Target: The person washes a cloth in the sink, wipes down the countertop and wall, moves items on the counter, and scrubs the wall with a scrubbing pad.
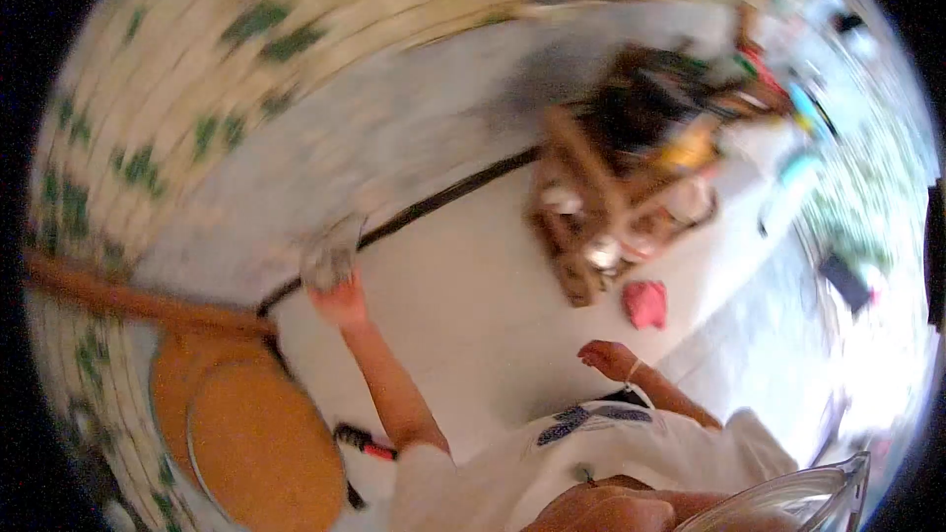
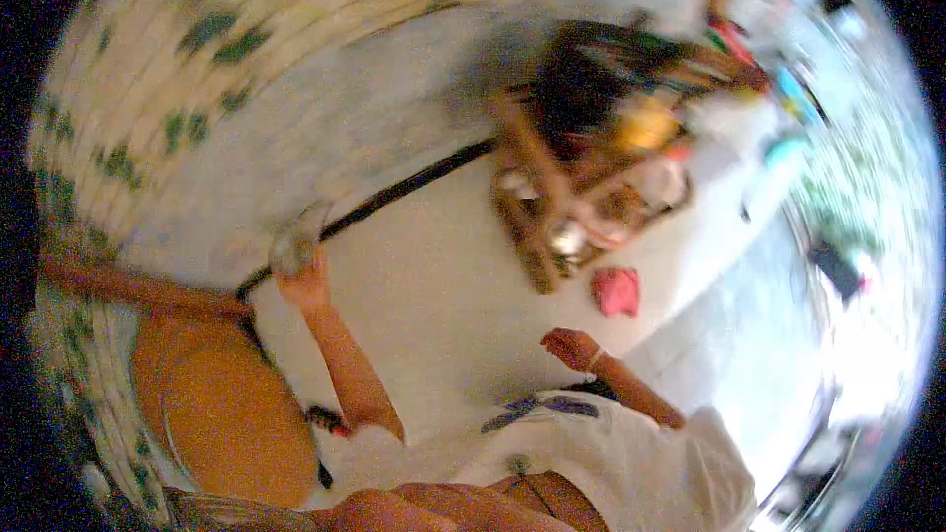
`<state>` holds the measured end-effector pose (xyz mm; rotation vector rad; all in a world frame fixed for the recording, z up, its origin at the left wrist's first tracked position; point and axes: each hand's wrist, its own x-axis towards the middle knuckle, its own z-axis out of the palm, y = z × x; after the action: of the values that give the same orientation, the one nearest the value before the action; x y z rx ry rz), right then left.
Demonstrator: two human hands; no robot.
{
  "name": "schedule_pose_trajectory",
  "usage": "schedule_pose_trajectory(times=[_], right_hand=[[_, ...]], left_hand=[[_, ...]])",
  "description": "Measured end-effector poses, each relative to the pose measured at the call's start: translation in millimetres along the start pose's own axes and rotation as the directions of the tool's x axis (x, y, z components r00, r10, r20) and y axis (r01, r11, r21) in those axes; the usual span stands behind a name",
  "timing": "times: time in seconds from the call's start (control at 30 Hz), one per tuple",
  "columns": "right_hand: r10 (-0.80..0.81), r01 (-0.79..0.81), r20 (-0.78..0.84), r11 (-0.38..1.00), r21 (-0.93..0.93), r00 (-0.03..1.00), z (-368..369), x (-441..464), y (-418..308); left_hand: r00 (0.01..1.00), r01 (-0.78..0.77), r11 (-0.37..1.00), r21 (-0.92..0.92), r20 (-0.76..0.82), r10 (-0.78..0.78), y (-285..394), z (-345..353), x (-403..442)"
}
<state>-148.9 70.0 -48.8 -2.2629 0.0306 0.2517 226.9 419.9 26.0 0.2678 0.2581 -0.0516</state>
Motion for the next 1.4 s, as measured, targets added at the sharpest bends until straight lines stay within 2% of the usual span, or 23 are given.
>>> schedule_pose_trajectory(times=[0.03,0.1,0.17,0.23,0.3,0.37,0.43,0.47,0.5,0.53,0.57,0.6,0.63,0.67,0.7,0.8,0.9,1.0,1.07,1.13,1.3,1.33,1.4], right_hand=[[0.051,-0.05,-0.097,0.999,0.017,0.994,-9.8,-8.1,-9.5],[0.198,-0.202,0.048,0.976,0.085,0.979,-49.2,-28.5,-29.7],[0.278,-0.261,-0.049,0.94,0.219,0.959,-64.8,-68.9,-5.9],[0.398,-0.346,-0.084,0.869,0.353,0.914,-70.3,-114.0,39.9],[0.39,-0.264,-0.33,0.892,0.367,0.859,-44.3,-178.0,119.4],[0.708,-0.674,-0.21,0.707,0.214,0.675,-48.5,-260.2,167.1],[0.723,-0.709,-0.326,0.68,0.187,0.609,-51.4,-342.2,186.2],[0.776,-0.591,-0.232,0.606,0.533,0.586,-36.0,-380.0,219.6],[0.82,-0.365,-0.133,0.386,0.847,0.557,-18.3,-418.2,256.4],[0.853,-0.137,-0.035,0.123,0.983,0.521,-1.0,-456.2,292.9],[0.847,-0.289,-0.309,0.454,0.843,0.432,-45.8,-476.6,242.1],[0.837,-0.302,-0.396,0.516,0.802,0.378,-83.8,-488.2,217.7],[0.818,-0.326,-0.479,0.57,0.754,0.319,-121.7,-499.9,193.4],[0.84,-0.184,-0.452,0.516,0.837,0.3,-152.4,-510.9,186.6],[0.744,-0.105,-0.607,0.652,0.751,0.28,-207.3,-516.0,144.8],[0.431,0.358,-0.87,0.793,0.492,0.241,-326.3,-527.0,57.4],[0.059,0.59,-0.988,0.796,0.135,0.145,-392.5,-535.6,26.4],[-0.195,0.728,-0.978,0.68,-0.085,0.068,-455.4,-528.3,37.6],[-0.04,0.779,-0.955,0.568,-0.265,-0.295,-489.5,-498.1,47.8],[0.286,0.775,-0.789,0.534,-0.34,-0.543,-518.3,-483.6,58.1],[0.281,0.651,-0.957,0.713,0.26,0.074,-588.9,-575.6,161.1],[0.213,0.629,-0.973,0.746,0.218,0.084,-612.9,-577.0,185.6],[0.144,0.558,-0.989,0.818,0.142,0.04,-649.5,-582.6,240.2]], left_hand=[[0.998,-0.031,0.998,0.046,0.064,0.028,-28.2,14.2,-42.0],[0.983,0.183,0.98,0.076,-0.001,-0.184,-70.1,9.0,-103.5],[0.973,0.228,0.819,0.527,-0.085,-0.216,-122.9,11.8,-167.3],[0.874,0.475,0.75,0.461,-0.15,-0.462,-191.2,21.1,-221.6],[0.803,0.511,0.417,0.751,-0.245,-0.543,-251.4,18.5,-278.5],[0.709,0.58,0.373,0.724,-0.223,-0.67,-318.1,24.8,-324.4],[0.59,0.663,0.32,0.677,-0.21,-0.78,-387.9,33.5,-358.9],[0.563,0.658,0.341,0.672,-0.137,-0.815,-418.6,32.0,-370.8],[0.533,0.658,0.355,0.664,-0.079,-0.842,-438.7,30.6,-382.5],[0.52,0.664,0.32,0.676,-0.109,-0.847,-460.8,40.1,-402.0],[0.407,0.777,0.281,0.563,-0.111,-0.907,-490.5,56.2,-427.3],[0.287,0.873,0.221,0.435,-0.092,-0.953,-514.0,67.1,-445.2],[0.264,0.879,0.194,0.435,-0.106,-0.959,-536.8,72.3,-459.7],[0.211,0.876,0.139,0.463,-0.106,-0.972,-558.8,77.5,-471.2],[0.153,0.866,0.078,0.493,-0.113,-0.982,-581.1,80.4,-484.0],[0.07,0.846,-0.049,0.53,-0.202,-0.977,-644.5,85.3,-517.2],[-0.058,0.817,-0.179,0.548,-0.23,-0.971,-714.5,87.2,-544.8],[-0.119,0.805,-0.226,0.549,-0.225,-0.967,-785.6,97.9,-568.1],[-0.127,0.81,-0.23,0.54,-0.22,-0.967,-829.0,103.1,-573.9],[-0.142,0.807,-0.266,0.527,-0.264,-0.954,-877.1,107.8,-578.0],[-0.236,0.807,-0.381,0.451,-0.345,-0.908,-998.5,119.5,-581.9],[-0.267,0.793,-0.388,0.469,-0.306,-0.914,-1027.9,127.5,-576.9],[-0.194,0.748,-0.359,0.558,-0.333,-0.923,-1079.0,137.2,-574.6]])
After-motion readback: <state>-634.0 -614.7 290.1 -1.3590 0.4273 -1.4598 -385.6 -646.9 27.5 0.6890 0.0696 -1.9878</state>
